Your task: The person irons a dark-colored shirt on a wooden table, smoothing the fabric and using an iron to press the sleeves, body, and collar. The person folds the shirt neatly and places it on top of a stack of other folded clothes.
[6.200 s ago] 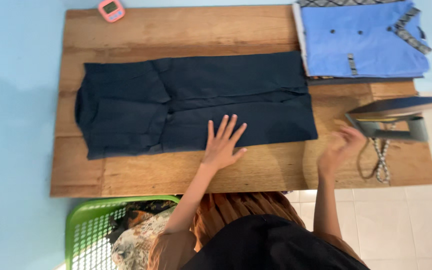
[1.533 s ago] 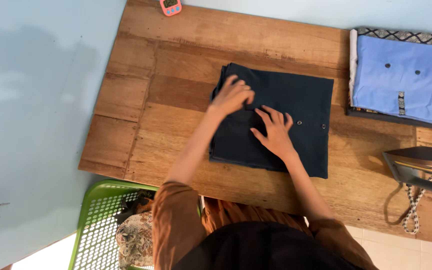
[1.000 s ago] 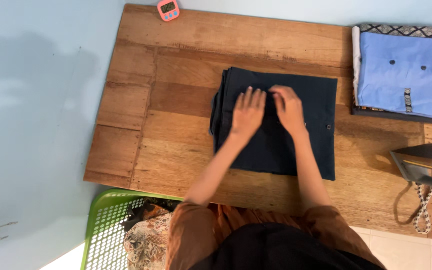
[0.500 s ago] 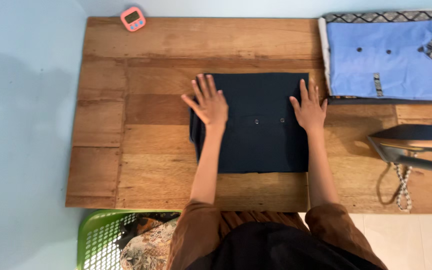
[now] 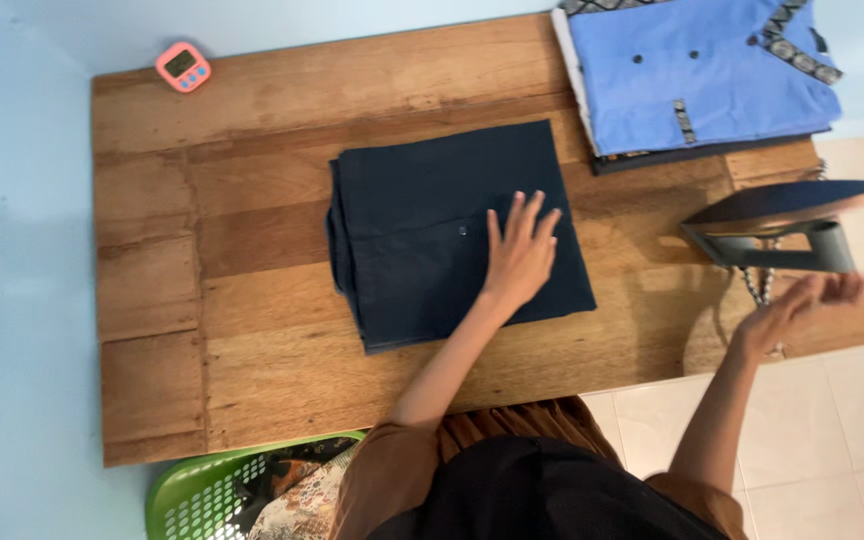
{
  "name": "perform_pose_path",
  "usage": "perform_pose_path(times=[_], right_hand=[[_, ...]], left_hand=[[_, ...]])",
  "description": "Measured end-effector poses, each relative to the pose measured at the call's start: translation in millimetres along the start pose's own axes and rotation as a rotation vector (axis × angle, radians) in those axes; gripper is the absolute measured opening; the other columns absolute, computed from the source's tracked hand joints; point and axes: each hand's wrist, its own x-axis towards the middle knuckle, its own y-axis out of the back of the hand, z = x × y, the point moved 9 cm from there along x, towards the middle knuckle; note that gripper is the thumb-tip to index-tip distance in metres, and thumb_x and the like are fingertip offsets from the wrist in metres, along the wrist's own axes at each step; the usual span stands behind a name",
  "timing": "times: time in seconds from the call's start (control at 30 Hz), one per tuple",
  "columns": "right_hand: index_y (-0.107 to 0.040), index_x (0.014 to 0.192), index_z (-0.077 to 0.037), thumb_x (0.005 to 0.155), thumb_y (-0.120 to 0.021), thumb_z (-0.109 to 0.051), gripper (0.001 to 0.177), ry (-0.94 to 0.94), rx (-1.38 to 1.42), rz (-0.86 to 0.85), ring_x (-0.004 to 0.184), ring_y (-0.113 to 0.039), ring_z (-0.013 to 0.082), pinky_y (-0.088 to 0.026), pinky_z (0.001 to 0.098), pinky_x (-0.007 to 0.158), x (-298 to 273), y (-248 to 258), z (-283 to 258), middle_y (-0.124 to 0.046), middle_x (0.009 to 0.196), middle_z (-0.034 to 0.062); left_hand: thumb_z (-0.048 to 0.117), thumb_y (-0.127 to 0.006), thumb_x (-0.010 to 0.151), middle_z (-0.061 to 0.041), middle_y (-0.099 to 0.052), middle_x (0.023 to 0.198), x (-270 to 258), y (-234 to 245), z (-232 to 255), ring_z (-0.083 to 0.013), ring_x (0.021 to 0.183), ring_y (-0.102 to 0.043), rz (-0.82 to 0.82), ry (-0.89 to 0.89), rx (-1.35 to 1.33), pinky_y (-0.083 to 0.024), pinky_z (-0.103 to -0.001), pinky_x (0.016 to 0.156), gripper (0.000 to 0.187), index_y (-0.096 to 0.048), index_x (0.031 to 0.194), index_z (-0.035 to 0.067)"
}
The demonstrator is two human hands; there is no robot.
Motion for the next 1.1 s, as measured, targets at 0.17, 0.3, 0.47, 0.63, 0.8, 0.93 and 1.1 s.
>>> perform_pose_path(times=[0.17,0.3,0.47,0.63,0.8,0.93,1.1], right_hand=[[-0.042,0.137,-0.004,0.124,-0.039,-0.045,0.043,-0.027,0.192,0.048,0.113,-0.057,0.0169,-0.051,0.0326,0.1,27.1,-10.1,30.4,-0.053,0.129,0.0112],[-0.05,0.119,-0.003,0.119,-0.041,-0.051,0.049,-0.21,0.49,0.002,0.088,-0.064,0.0168,-0.054,0.0299,0.081,53.0,-22.4,75.0,-0.065,0.098,0.0105],[-0.054,0.114,0.002,0.12,-0.057,-0.046,0.048,-0.336,0.596,-0.006,0.062,-0.053,0.0152,-0.049,0.0324,0.06,52.9,-47.8,90.3,-0.052,0.079,0.0052],[-0.052,0.13,-0.005,0.109,-0.076,-0.033,0.043,-0.304,0.356,-0.3,0.072,-0.058,0.0095,-0.046,0.0272,0.061,60.0,-109.5,-9.5,-0.065,0.097,0.0],[-0.077,0.115,-0.006,0.087,-0.061,-0.073,0.074,0.454,-0.534,-1.174,0.054,-0.067,0.0242,-0.054,0.0366,0.055,-16.1,-239.3,-184.0,-0.07,0.064,0.0106],[-0.077,0.093,-0.006,0.089,-0.055,-0.076,0.073,0.801,-0.564,-1.3,0.053,-0.069,0.0293,-0.055,0.0393,0.05,-96.0,-302.0,-261.4,-0.068,0.058,0.0124],[-0.076,0.083,-0.004,0.091,-0.058,-0.07,0.069,0.833,-0.496,-1.29,0.052,-0.068,0.0299,-0.055,0.0389,0.051,-137.1,-328.1,-266.3,-0.067,0.057,0.0147]], left_hand=[[0.021,-0.06,0.101,-0.012,-0.037,0.16,-7.4,-28.6,47.0,-0.0356,0.154,-0.028,-0.078,-0.109,-0.095,-0.019,-0.075,0.118,0.039,-0.061,0.139,0.013],[0.019,-0.061,0.097,-0.012,-0.043,0.156,-15.8,5.4,26.0,-0.035,0.148,-0.037,-0.074,-0.044,-0.112,-0.025,-0.072,0.116,0.036,-0.063,0.132,0.017],[0.012,-0.058,0.101,-0.013,-0.055,0.148,-44.6,112.5,-52.6,-0.0354,0.136,-0.054,0.128,0.099,-0.139,-0.043,-0.05,0.114,0.032,-0.065,0.133,0.014],[0.009,-0.058,0.101,-0.012,-0.059,0.142,-82.7,181.8,-120.8,-0.0361,0.127,-0.058,0.246,0.294,-0.073,-0.047,-0.045,0.107,0.032,-0.068,0.131,0.012],[0.009,-0.059,0.101,-0.009,-0.058,0.144,-100.9,182.8,-148.5,-0.0324,0.134,-0.055,0.26,0.314,0.047,-0.045,-0.046,0.11,0.032,-0.067,0.132,0.011],[0.013,-0.059,0.102,-0.002,-0.056,0.149,-102.7,158.3,-148.2,-0.0241,0.145,-0.047,0.215,0.277,0.234,-0.037,-0.051,0.118,0.035,-0.065,0.136,0.014],[0.029,-0.058,0.101,0.003,-0.05,0.155,-103.8,137.8,-142.8,-0.0198,0.148,-0.04,0.196,0.202,0.473,-0.02,-0.058,0.121,0.044,-0.06,0.144,0.02]])
